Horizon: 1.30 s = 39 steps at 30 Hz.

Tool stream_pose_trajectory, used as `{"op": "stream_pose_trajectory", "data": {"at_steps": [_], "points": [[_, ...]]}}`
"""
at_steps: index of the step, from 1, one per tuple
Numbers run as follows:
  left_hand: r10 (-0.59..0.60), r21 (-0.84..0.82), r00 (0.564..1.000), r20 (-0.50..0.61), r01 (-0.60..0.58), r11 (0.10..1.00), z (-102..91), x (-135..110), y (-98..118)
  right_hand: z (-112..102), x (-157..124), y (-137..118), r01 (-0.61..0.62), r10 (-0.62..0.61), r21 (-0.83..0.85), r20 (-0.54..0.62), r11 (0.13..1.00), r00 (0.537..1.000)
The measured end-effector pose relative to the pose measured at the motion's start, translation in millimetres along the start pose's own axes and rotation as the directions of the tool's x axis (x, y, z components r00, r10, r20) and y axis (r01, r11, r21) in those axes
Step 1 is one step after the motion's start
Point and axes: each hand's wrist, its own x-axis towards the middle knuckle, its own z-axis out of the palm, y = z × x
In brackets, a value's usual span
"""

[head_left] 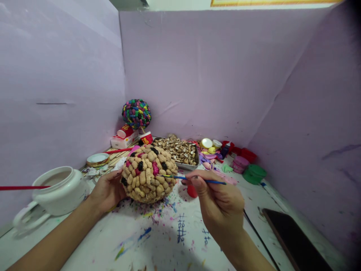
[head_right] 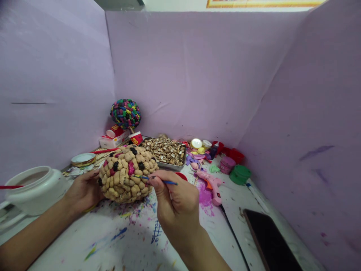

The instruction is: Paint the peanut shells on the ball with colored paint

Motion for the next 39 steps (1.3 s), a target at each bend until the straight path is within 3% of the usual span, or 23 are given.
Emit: {"op": "stream_pose_trajectory", "data": {"at_steps": [4, 8, 13, 19, 23, 39], "points": [[-0.013, -0.013, 1.0, 0.01, 0.014, 1.0, 1.4, -0.3, 1.1, -6.3, 0.8, 2.3, -0.048, 0.048, -0.014, -0.02, 0.999, 0.999], [-0.019, -0.051, 0.999, -0.032, 0.017, 0.999, -1.7, 2.6, -0.5, -21.2, 5.5, 10.3, -0.153, 0.151, -0.004, -0.122, 0.988, 0.981], [0.044, -0.111, 0.998, -0.05, -0.05, 0.993, -9.6, 9.3, -4.3, -31.1, 10.8, 13.7, -0.243, 0.244, 0.031, -0.197, 0.97, 0.95], [0.128, -0.086, 0.992, -0.02, -0.129, 0.988, -13.4, 14.1, -8.6, -23.6, 7.6, 3.9, -0.085, 0.085, 0.006, -0.039, 0.996, 0.996], [0.128, -0.047, 0.992, 0.008, -0.128, 0.991, -13.7, 15.1, -10.7, -18.4, 5.0, 0.9, 0.04, -0.037, -0.059, 0.038, 0.997, 0.999], [0.112, -0.061, 0.987, 0.113, -0.105, 0.993, -23.1, 20.1, -12.9, -8.9, 3.9, -3.8, 0.068, -0.066, -0.016, 0.09, 0.998, 0.994]]}}
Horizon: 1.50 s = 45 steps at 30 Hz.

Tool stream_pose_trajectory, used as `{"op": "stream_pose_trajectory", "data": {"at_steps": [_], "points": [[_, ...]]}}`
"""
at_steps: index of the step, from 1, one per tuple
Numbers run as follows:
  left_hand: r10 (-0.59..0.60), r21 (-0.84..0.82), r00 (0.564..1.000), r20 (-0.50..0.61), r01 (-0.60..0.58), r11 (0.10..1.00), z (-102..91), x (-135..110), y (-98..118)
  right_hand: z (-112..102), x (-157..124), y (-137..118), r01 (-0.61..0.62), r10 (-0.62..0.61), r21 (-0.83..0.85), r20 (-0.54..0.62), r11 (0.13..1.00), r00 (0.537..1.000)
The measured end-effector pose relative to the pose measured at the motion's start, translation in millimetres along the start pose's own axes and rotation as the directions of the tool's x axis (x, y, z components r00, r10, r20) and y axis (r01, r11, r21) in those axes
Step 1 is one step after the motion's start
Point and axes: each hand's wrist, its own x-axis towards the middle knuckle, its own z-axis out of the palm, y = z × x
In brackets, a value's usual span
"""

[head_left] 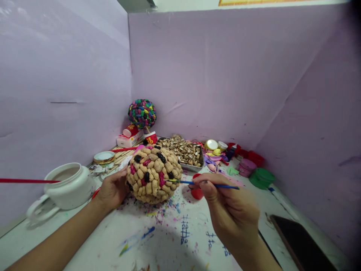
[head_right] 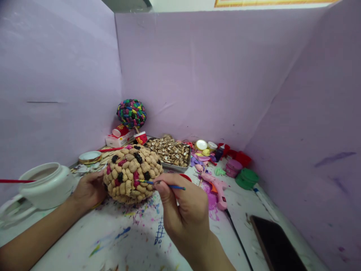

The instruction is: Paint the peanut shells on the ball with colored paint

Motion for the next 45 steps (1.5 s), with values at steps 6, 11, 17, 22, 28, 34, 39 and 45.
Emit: {"op": "stream_pose_trajectory", "data": {"at_steps": [6, 11, 17, 22, 28, 34, 39, 45], "points": [[-0.003, -0.007, 1.0, 0.0, 0.003, 1.0, 4.3, -4.5, 1.7, 0.1, -0.4, 0.0, 0.0, 0.0, 0.002, 0.008, 1.0, 1.0], [-0.019, -0.039, 0.998, -0.059, 0.017, 0.999, 11.6, -9.5, 4.2, -1.6, -0.7, 0.1, -0.017, 0.017, -0.017, -0.014, 1.0, 1.0], [-0.039, -0.051, 0.997, -0.071, 0.036, 0.998, 17.3, -12.0, 5.6, -2.1, 0.7, -3.1, -0.032, 0.032, 0.016, 0.017, 0.999, 0.999], [-0.048, -0.042, 0.992, -0.115, 0.043, 0.998, 19.2, -11.6, 6.4, -27.1, 8.9, 14.5, -0.189, 0.17, -0.099, -0.171, 0.977, 0.97], [-0.049, -0.045, 0.99, -0.13, 0.043, 0.998, 22.9, -12.6, 7.2, -46.1, 14.7, 65.7, -0.456, 0.523, -0.526, -0.025, 0.718, 0.852], [-0.059, -0.036, 0.989, -0.132, 0.055, 0.998, 24.5, -14.4, 8.6, -19.5, -3.9, 93.1, -0.427, 0.601, -0.569, 0.155, 0.703, 0.784], [-0.066, -0.063, 0.993, -0.1, 0.06, 0.996, 21.6, -14.7, 8.3, -21.0, -2.8, 89.6, -0.429, 0.594, -0.553, 0.153, 0.714, 0.79], [-0.048, -0.022, 0.997, -0.058, 0.047, 0.999, 19.9, -14.1, 7.9, -46.1, 15.8, 55.4, -0.46, 0.526, -0.451, 0.025, 0.765, 0.85]]}}
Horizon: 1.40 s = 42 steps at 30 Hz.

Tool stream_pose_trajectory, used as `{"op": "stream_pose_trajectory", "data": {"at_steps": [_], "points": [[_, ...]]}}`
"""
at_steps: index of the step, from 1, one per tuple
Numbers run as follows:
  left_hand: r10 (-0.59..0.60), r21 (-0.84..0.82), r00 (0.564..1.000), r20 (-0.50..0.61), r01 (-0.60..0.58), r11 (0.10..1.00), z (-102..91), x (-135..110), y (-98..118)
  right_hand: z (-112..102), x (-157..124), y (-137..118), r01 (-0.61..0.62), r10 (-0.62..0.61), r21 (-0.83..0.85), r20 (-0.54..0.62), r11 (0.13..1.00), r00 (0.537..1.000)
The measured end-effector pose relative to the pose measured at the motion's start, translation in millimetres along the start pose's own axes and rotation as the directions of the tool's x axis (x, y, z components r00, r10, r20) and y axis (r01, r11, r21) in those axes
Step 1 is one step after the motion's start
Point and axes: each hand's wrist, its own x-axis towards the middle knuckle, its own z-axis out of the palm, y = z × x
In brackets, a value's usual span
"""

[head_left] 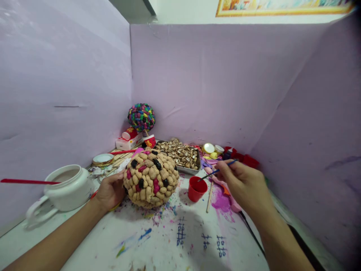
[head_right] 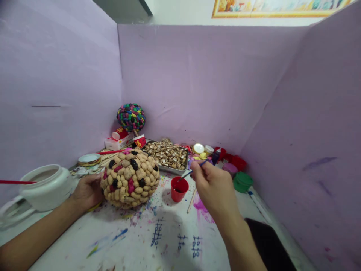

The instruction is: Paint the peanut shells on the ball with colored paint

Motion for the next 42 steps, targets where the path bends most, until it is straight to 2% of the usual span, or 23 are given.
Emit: {"op": "stream_pose_trajectory", "data": {"at_steps": [4, 8, 13, 18, 24, 30, 35, 42], "points": [[0.011, 0.031, 1.0, 0.021, -0.012, 0.999, -2.1, 1.1, -0.9, -14.9, -9.0, -23.0, 0.145, -0.1, 0.227, -0.198, 0.963, 0.975], [0.018, 0.026, 0.996, 0.091, -0.021, 0.999, -4.6, -0.2, -1.2, -18.0, -14.7, -34.5, 0.232, -0.157, 0.281, -0.265, 0.931, 0.951], [-0.007, 0.014, 0.983, 0.183, 0.005, 1.0, -8.6, -1.1, 1.0, -21.0, -16.5, -35.5, 0.217, -0.09, 0.402, -0.313, 0.89, 0.946], [-0.016, 0.009, 0.978, 0.209, 0.014, 1.0, -10.9, 3.0, 2.7, -20.5, -17.2, -38.2, 0.21, -0.047, 0.509, -0.313, 0.835, 0.948], [-0.037, -0.035, 0.969, 0.243, 0.047, 0.998, -13.7, 5.4, 3.3, -19.9, -18.5, -42.2, 0.22, -0.096, 0.46, -0.277, 0.86, 0.956], [-0.036, -0.036, 0.888, 0.458, 0.06, 0.998, -28.7, 19.7, 5.0, -17.0, -20.3, -42.2, 0.208, -0.092, 0.464, -0.26, 0.861, 0.961], [-0.029, -0.017, 0.847, 0.531, 0.045, 0.999, -38.1, 27.4, 6.1, -12.5, -24.0, -48.5, 0.247, -0.151, 0.477, -0.232, 0.843, 0.961], [-0.027, -0.014, 0.804, 0.594, 0.044, 0.999, -35.5, 23.4, 4.4, -8.2, -32.7, -50.5, 0.291, -0.191, 0.524, -0.237, 0.801, 0.953]]}}
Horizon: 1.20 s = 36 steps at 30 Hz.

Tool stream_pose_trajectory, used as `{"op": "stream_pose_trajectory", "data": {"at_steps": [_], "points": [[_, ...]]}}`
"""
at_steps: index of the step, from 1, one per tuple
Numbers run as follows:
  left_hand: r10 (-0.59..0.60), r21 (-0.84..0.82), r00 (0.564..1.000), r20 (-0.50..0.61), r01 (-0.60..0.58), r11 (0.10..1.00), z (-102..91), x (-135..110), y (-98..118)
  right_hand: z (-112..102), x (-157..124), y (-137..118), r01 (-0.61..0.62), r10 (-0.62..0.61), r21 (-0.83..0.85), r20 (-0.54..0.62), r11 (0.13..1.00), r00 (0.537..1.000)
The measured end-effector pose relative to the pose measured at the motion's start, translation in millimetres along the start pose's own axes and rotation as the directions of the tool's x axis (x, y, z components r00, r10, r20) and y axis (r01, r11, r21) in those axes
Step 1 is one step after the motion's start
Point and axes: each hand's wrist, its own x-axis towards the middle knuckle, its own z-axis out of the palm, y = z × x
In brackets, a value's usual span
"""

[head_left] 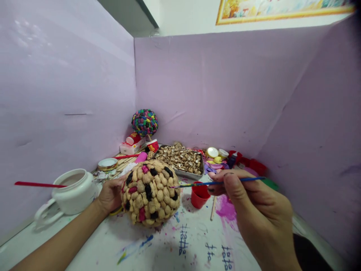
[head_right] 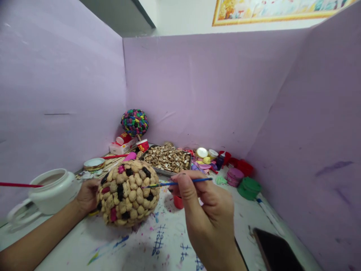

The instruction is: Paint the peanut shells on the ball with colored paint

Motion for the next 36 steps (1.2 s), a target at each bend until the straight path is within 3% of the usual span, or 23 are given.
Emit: {"op": "stream_pose_trajectory", "data": {"at_steps": [6, 13, 27, 36], "points": [[-0.002, 0.009, 1.0, -0.006, 0.002, 1.0, 0.9, -2.0, -0.1, 2.4, -2.0, 2.0, 0.035, -0.035, -0.003, -0.028, 0.999, 0.999], [-0.031, -0.008, 0.998, -0.047, 0.031, 0.999, -7.6, -0.7, -1.6, 1.5, -6.2, 6.3, 0.091, -0.09, -0.038, 0.024, 0.995, 0.996], [-0.018, 0.026, 0.992, -0.123, 0.021, 0.999, -2.4, -1.4, -2.0, 14.1, -10.1, 0.2, 0.213, -0.201, -0.074, 0.145, 0.974, 0.969], [-0.017, 0.006, 0.99, -0.141, 0.018, 1.0, -1.6, -1.8, -2.2, 10.0, -11.7, 3.6, 0.145, -0.141, -0.035, 0.092, 0.989, 0.986]]}}
